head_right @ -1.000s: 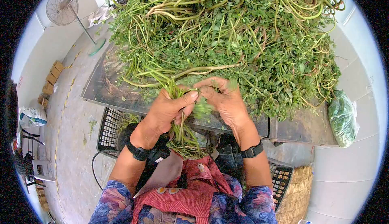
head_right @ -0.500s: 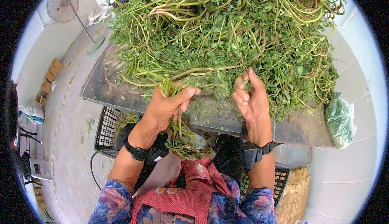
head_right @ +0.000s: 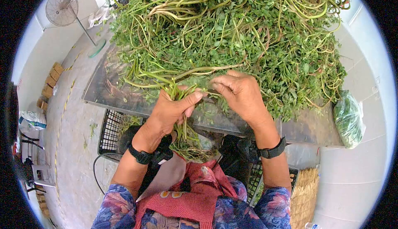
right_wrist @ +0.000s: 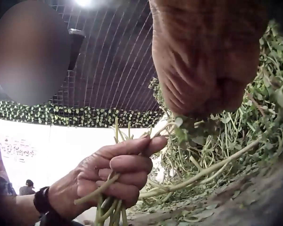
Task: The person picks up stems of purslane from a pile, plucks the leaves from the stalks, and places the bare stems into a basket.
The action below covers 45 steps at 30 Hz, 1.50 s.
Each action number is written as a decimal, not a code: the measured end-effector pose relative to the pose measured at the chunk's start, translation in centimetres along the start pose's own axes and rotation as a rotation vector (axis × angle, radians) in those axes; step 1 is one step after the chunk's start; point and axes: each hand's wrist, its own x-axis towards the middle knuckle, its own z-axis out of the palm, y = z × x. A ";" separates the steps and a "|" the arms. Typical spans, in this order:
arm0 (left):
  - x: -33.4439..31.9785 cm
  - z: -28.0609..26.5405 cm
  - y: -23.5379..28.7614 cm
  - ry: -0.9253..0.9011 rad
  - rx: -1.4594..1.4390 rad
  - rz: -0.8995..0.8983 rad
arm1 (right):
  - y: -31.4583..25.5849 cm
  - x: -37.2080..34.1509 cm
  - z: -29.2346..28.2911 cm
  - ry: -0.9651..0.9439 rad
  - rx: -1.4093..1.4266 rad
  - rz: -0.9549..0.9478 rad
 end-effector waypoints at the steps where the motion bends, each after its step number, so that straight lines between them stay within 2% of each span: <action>1: 0.0 0.0 -0.1 0.001 -0.001 -0.002 | 0.0 -0.1 0.3 -0.002 0.001 0.001; 3: 0.1 -0.1 -0.3 0.014 0.009 -0.005 | -0.3 -0.3 1.0 0.114 -0.104 -0.011; 4: 0.2 0.0 -0.4 0.014 0.011 -0.009 | -0.4 -0.3 1.5 0.113 -0.101 -0.007; 6: 0.5 0.2 -0.4 0.042 -0.046 -0.068 | -0.4 0.0 2.2 0.317 -0.100 0.009; 7: 0.4 0.2 -0.2 0.042 -0.046 -0.065 | 0.0 0.1 2.1 0.318 -0.101 0.006; 9: -0.2 0.1 0.1 0.013 -0.084 -0.062 | 2.1 0.2 0.8 0.520 1.070 0.608; 10: -0.2 0.1 0.2 0.015 -0.086 -0.059 | 5.7 -0.6 -0.4 0.328 1.521 0.415; 12: -0.2 0.1 0.1 0.012 -0.079 -0.064 | 3.3 -0.8 -0.1 0.411 1.881 0.381; 13: -0.3 0.0 0.2 0.010 -0.080 -0.066 | 2.9 -1.1 0.2 0.413 1.880 0.383; 15: -0.2 -0.1 0.5 -0.029 -0.144 -0.096 | 2.5 -1.7 0.9 0.145 1.818 0.391; 16: -0.2 -0.1 0.5 -0.029 -0.145 -0.097 | 2.3 -1.9 1.4 0.145 1.817 0.392; 18: -0.1 -0.2 0.4 -0.007 -0.166 -0.110 | 2.2 -2.2 2.3 0.070 1.638 0.559; 19: -0.1 -0.2 0.4 -0.004 -0.168 -0.109 | 2.6 -2.1 2.6 -0.031 1.571 0.531; 20: -0.1 -0.2 0.3 0.003 -0.161 -0.098 | 2.5 -2.0 2.6 -0.035 1.571 0.530; 23: -0.1 -0.3 -0.2 0.012 -0.126 -0.084 | 0.9 -1.9 1.9 -0.175 1.379 0.706; 24: 0.0 -0.3 -0.3 0.015 -0.102 -0.075 | 0.8 -1.9 1.7 -0.175 1.377 0.705; 26: -0.1 -0.2 -0.1 0.010 -0.075 -0.055 | 0.7 -2.1 1.6 -0.320 1.484 0.571; 27: -0.2 -0.2 0.0 0.006 -0.046 -0.038 | 0.6 -2.1 1.8 -0.324 1.484 0.574; 29: -0.2 -0.2 -0.1 -0.015 -0.034 -0.007 | 0.7 -2.1 2.7 -0.108 1.214 0.518; 30: -0.2 -0.2 -0.1 -0.037 -0.021 0.026 | 1.0 -2.1 2.9 -0.110 1.215 0.519; 32: -0.3 -0.1 -0.1 -0.037 -0.039 0.014 | 2.5 -1.6 2.9 0.250 1.404 0.597; 33: -0.3 0.0 -0.1 -0.041 -0.056 0.003 | 3.4 -1.3 2.6 0.224 1.513 0.499; 34: -0.2 -0.1 0.0 -0.042 -0.055 0.007 | 3.7 -1.7 2.6 0.224 1.512 0.494; 36: -0.2 -0.2 -0.1 -0.029 -0.033 0.000 | 1.7 -1.8 1.8 0.148 1.442 0.637; 37: -0.3 -0.2 -0.2 -0.031 -0.034 -0.004 | 1.2 -1.8 1.6 0.039 1.367 0.635; 38: -0.3 -0.2 -0.1 -0.042 -0.021 -0.018 | 0.8 -1.7 1.3 0.042 1.366 0.637; 40: -0.2 -0.2 -0.1 -0.052 -0.006 -0.030 | 0.0 -1.2 1.3 -0.104 1.236 0.649; 41: -0.1 -0.3 -0.3 -0.057 -0.012 -0.035 | 0.3 -1.1 2.2 -0.091 1.259 0.546; 45: -0.2 -0.2 -0.2 -0.080 -0.020 -0.022 | 0.5 -1.3 2.3 -0.168 1.076 0.516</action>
